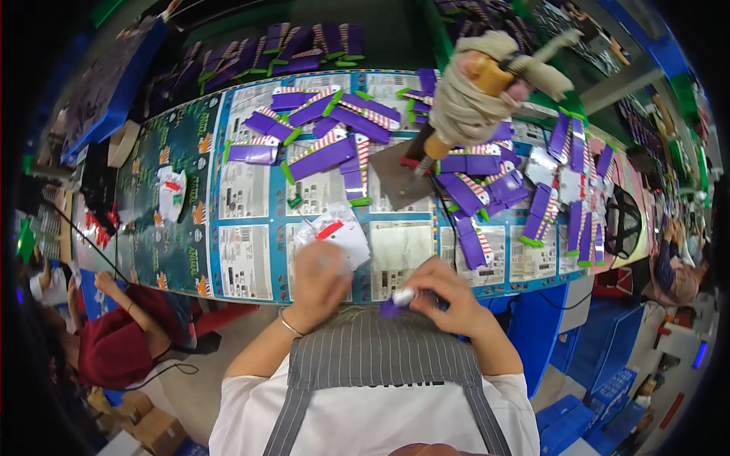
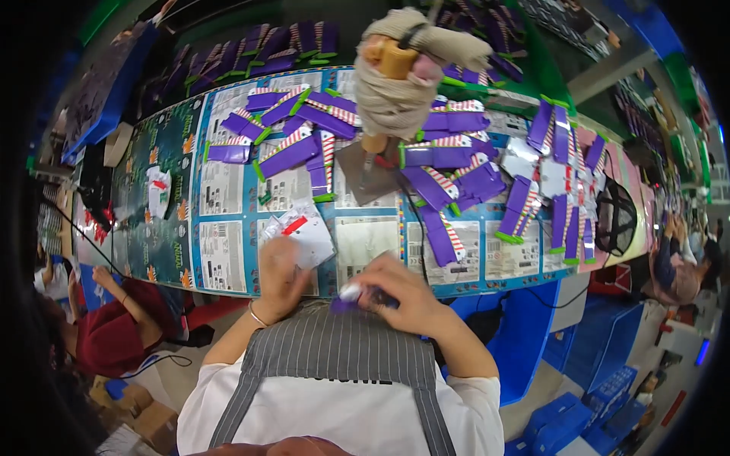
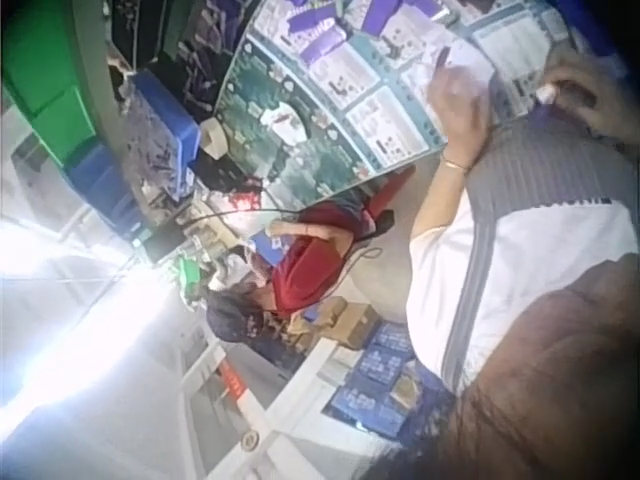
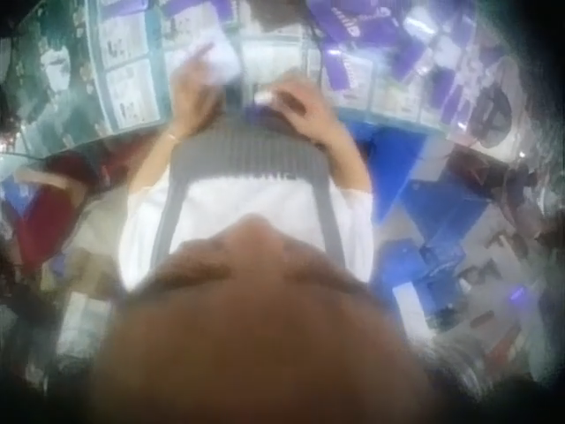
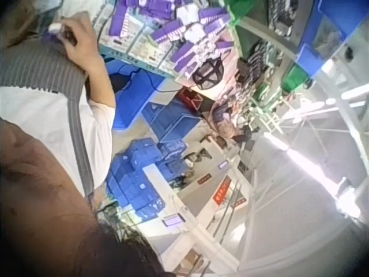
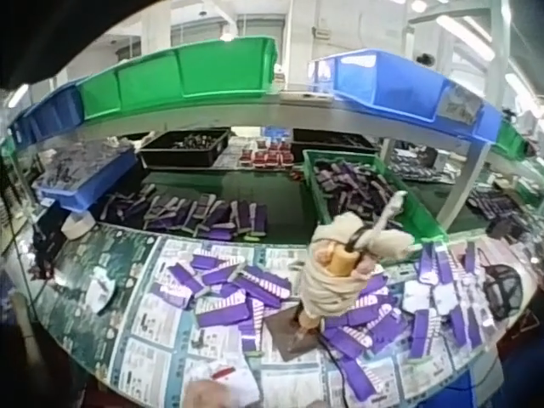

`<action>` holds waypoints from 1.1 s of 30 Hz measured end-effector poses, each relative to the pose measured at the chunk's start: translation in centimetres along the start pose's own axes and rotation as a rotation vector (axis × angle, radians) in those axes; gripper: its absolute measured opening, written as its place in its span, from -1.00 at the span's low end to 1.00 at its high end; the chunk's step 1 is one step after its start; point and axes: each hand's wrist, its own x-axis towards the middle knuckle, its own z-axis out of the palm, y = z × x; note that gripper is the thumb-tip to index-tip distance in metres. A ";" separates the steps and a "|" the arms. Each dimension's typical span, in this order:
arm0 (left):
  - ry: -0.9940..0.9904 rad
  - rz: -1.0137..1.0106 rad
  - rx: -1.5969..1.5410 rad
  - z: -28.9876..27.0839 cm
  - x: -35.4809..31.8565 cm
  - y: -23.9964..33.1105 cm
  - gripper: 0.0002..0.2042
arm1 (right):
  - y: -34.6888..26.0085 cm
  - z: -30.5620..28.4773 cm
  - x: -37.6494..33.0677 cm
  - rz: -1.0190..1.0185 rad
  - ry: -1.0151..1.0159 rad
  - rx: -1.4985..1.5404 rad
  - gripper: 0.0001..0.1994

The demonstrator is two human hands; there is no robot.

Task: The person assembles plastic toy parts by hand at a manufacturing workstation, taking plastic components from storage bins and putting them together according to instruction sheets, using an assembly tool and a marking pen as needed.

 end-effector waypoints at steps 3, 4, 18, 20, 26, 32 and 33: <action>0.183 -0.625 -0.171 0.4 -2.0 -1.7 -0.28 | 2.9 0.4 0.9 -0.050 0.227 -0.637 -0.60; 0.192 -0.805 -0.461 0.8 -2.3 -2.3 -0.23 | 3.6 0.8 1.5 -0.101 0.186 -0.668 -0.61; -0.324 -0.925 -1.220 0.5 2.1 -0.2 -0.40 | 3.1 0.7 2.5 -0.071 0.040 -0.600 -0.68; -0.326 -0.932 -1.235 0.6 1.9 -0.3 -0.41 | 3.5 1.2 2.1 0.190 0.098 -0.330 -0.48; -0.268 -0.991 -1.300 0.6 1.9 -0.3 -0.42 | 2.6 0.9 2.5 0.059 -0.054 -0.463 -0.45; -0.338 -0.923 -1.276 0.3 2.0 -0.2 -0.42 | 2.9 1.5 1.9 0.233 0.032 -0.249 -0.46; -0.326 -0.925 -1.288 0.3 2.0 -0.1 -0.42 | 2.9 1.6 1.9 0.261 0.044 -0.223 -0.46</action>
